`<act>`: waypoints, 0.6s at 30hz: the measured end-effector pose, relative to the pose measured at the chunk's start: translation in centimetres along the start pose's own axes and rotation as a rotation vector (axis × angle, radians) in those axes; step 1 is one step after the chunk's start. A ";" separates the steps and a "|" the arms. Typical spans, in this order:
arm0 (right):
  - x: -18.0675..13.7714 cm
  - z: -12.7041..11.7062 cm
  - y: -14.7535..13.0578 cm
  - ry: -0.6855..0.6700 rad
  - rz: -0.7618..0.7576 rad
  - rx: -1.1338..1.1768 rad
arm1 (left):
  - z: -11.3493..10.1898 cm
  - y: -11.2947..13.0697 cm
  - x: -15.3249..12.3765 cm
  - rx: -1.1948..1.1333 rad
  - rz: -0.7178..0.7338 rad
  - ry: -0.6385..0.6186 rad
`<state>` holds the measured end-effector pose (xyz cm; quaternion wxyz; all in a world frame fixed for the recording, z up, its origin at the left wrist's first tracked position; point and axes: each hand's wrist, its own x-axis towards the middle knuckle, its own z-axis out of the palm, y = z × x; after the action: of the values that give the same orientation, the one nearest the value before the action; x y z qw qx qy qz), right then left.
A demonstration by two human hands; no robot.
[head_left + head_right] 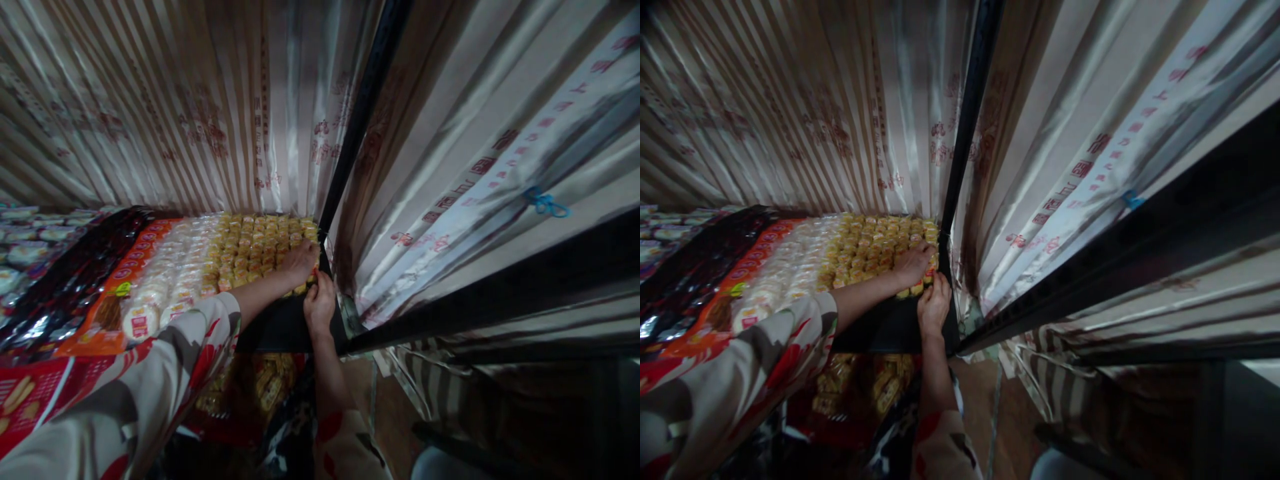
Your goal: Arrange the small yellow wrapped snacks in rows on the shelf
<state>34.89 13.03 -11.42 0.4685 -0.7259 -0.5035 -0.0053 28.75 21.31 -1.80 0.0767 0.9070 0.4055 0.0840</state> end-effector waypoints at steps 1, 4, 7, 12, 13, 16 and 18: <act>0.0 0.0 0.0 0.002 -0.002 -0.006 | 0.1 0.0 -0.1 0.004 0.008 0.011; 0.0 0.1 0.1 -0.013 -0.015 -0.018 | 0.3 0.0 -0.1 0.002 0.039 0.019; 0.0 0.2 0.3 -0.028 -0.039 -0.025 | 0.2 0.1 -0.1 -0.049 0.055 0.020; 0.0 0.4 0.9 0.005 -0.094 -0.027 | -1.2 0.9 -1.3 -0.097 0.045 0.078; 0.0 0.4 1.0 0.012 -0.108 -0.026 | -1.8 1.3 -2.1 -0.130 0.045 0.106; 0.0 0.2 1.4 0.009 -0.159 -0.025 | -4.8 2.8 -6.3 -0.505 0.044 0.189; 0.1 0.0 1.3 0.014 -0.187 -0.025 | -7.4 3.7 -10.7 -0.887 0.117 0.102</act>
<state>35.91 13.05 -12.22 0.4606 -0.6814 -0.5656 -0.0604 22.77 11.34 5.26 0.4331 0.8025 0.2818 0.2984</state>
